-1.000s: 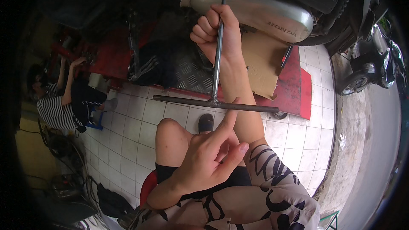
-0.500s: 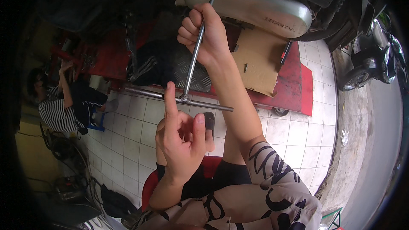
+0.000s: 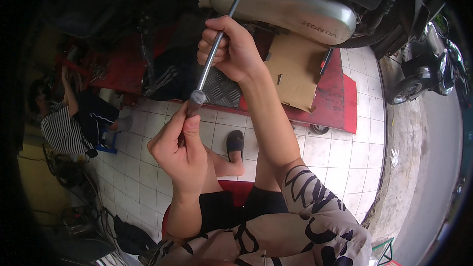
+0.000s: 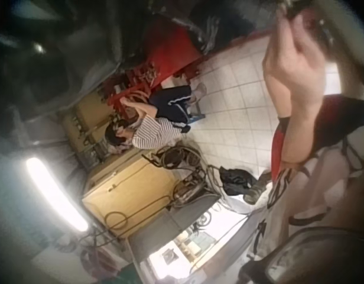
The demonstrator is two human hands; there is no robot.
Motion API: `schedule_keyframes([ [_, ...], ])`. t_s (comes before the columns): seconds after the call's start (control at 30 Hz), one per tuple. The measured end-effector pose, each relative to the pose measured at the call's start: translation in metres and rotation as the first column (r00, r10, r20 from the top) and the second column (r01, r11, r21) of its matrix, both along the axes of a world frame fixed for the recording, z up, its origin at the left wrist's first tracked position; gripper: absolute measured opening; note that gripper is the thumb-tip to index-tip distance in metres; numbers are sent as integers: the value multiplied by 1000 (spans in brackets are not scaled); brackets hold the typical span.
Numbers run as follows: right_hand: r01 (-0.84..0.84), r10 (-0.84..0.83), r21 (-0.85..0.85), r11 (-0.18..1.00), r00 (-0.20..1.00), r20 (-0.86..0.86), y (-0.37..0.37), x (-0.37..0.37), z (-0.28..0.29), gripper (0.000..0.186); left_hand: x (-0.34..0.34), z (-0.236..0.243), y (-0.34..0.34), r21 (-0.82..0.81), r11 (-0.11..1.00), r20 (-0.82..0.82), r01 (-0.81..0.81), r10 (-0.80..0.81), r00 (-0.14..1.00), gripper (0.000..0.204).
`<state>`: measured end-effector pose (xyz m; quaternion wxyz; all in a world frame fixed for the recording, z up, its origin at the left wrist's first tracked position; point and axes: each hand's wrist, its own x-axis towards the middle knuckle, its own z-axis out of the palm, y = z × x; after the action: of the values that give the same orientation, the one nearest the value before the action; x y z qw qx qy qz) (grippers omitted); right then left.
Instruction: The person unscrews bolts from a motorcycle engine cover using a T-handle socket wrench and places the bolts onto a piece of cardboard.
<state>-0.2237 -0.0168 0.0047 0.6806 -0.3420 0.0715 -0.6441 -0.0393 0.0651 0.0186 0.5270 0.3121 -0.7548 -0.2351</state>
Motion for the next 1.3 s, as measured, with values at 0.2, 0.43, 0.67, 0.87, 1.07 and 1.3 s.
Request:
schedule_keyframes([
  [0.2, 152, -152, 28, 988, 988, 5, 2, 7, 6, 48, -1, 5, 20, 283, 920, 141, 273, -321, 936, 31],
  [0.43, 242, -241, 53, 969, 970, -17, 4, 9, 12, 48, 4, 23, 29, -77, 946, 168, 314, -298, 940, 58],
  [0.67, 270, -271, 48, 962, 962, 19, 11, 2, 15, 48, 16, 13, 34, 78, 993, 205, 87, -101, 974, 56],
  [0.87, 316, -317, 43, 948, 948, 27, 12, 3, 19, 49, -18, -20, 41, 7, 949, 236, 314, -307, 922, 50],
  [1.07, 297, -299, 63, 953, 954, 17, 10, 2, 16, 48, -17, 19, 41, -77, 956, 214, 284, -262, 941, 55],
  [1.3, 296, -299, 68, 953, 953, 45, 11, -4, 15, 48, 0, 18, 37, 167, 984, 80, 57, -71, 994, 53],
])
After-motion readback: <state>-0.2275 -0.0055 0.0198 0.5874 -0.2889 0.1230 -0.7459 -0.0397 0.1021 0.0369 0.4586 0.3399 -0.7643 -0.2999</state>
